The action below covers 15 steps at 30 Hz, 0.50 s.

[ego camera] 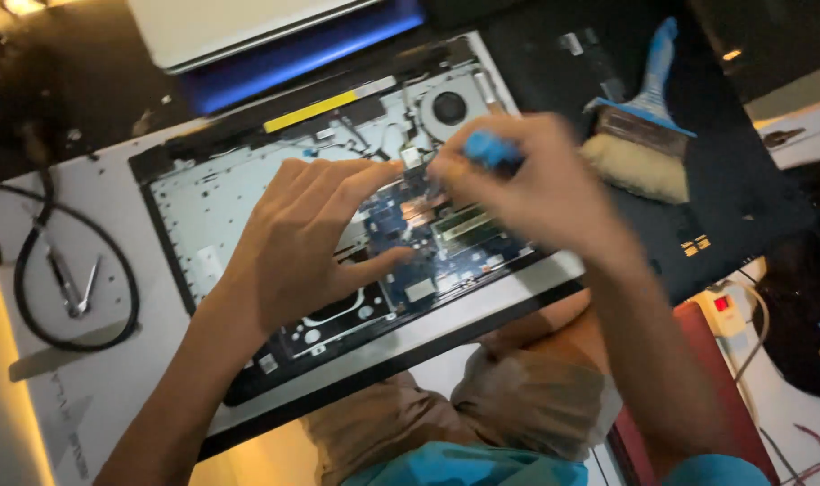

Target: Disassembling a laptop by removing internal screws and disconnecting cables from the motherboard.

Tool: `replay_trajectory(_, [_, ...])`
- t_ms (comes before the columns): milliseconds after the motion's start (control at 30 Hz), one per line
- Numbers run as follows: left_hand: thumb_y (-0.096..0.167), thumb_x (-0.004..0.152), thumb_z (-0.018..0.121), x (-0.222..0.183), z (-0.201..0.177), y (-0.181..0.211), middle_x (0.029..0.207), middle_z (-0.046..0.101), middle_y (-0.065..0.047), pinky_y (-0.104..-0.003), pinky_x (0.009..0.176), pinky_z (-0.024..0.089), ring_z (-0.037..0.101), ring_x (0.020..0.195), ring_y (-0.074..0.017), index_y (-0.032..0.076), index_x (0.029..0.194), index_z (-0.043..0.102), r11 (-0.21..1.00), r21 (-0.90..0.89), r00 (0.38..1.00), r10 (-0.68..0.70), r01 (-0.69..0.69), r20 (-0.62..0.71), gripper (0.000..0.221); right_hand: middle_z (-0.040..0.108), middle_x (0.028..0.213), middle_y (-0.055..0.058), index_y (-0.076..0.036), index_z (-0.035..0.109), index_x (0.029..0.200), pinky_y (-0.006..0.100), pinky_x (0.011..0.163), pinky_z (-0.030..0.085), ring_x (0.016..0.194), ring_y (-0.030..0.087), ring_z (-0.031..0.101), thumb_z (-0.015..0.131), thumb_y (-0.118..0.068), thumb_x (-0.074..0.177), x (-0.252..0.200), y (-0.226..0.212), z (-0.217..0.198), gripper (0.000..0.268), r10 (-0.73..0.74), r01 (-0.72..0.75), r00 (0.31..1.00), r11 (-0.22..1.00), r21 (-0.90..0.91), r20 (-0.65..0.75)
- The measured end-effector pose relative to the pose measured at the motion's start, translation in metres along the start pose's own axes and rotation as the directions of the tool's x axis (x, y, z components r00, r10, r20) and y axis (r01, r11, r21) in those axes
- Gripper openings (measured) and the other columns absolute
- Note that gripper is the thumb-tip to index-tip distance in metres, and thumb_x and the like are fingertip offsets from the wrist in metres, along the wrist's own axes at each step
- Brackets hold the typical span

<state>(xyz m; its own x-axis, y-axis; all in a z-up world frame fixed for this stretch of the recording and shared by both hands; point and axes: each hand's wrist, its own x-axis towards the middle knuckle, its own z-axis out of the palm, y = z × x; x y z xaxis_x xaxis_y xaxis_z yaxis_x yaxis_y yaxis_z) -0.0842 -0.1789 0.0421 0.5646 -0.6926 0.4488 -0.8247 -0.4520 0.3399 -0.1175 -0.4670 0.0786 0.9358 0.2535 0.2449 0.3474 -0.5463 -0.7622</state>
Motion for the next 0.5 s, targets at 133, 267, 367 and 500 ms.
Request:
replay_trajectory(133, [0.032, 0.105, 0.094, 0.000, 0.019, -0.017, 0.123, 0.088, -0.003, -0.041, 0.104, 0.054, 0.075, 0.106, -0.0189, 0.013, 0.136, 0.083, 0.991, 0.105, 0.996, 0.085, -0.085, 0.008, 0.038, 0.068, 0.082, 0.001, -0.014, 0.089, 0.110, 0.031, 0.070, 0.045, 0.069, 0.011, 0.055, 0.090, -0.023, 0.112, 0.003, 0.034, -0.055, 0.010, 0.521, -0.542, 0.817, 0.840, -0.018, -0.248])
replay_trajectory(267, [0.013, 0.096, 0.098, -0.007, 0.018, -0.023, 0.111, 0.083, -0.001, -0.042, 0.107, 0.048, 0.070, 0.108, -0.0209, 0.013, 0.112, 0.088, 0.999, 0.010, 0.999, 0.040, -0.040, -0.004, 0.019, 0.078, 0.094, 0.008, -0.010, 0.088, 0.121, 0.035, 0.062, 0.056, 0.067, 0.017, 0.068, 0.087, -0.027, 0.123, 0.015, 0.155, -0.094, 0.017, 0.362, -0.459, 0.870, 0.841, -0.286, -0.334])
replay_trajectory(367, [0.013, 0.100, 0.094, -0.008, 0.021, -0.023, 0.107, 0.082, -0.003, -0.043, 0.106, 0.047, 0.069, 0.106, -0.0226, 0.009, 0.110, 0.089, 0.998, -0.060, 1.000, -0.019, 0.019, -0.002, 0.012, 0.088, 0.101, 0.006, -0.008, 0.090, 0.124, 0.033, 0.062, 0.062, 0.073, 0.017, 0.079, 0.091, -0.027, 0.117, 0.033, 0.227, -0.100, 0.020, 0.311, -0.438, 0.852, 0.865, -0.247, -0.421])
replay_trajectory(500, [0.005, 0.097, 0.095, -0.010, 0.024, -0.026, 0.101, 0.081, -0.005, -0.040, 0.105, 0.048, 0.066, 0.098, -0.0227, 0.006, 0.105, 0.088, 0.992, -0.105, 0.996, -0.071, 0.065, -0.047, 0.010, 0.089, 0.085, -0.004, -0.011, 0.093, 0.114, 0.033, 0.077, 0.070, 0.072, 0.016, 0.087, 0.092, -0.035, 0.112, 0.055, 0.268, -0.089, 0.024, 0.217, -0.416, 0.849, 0.835, -0.359, -0.481])
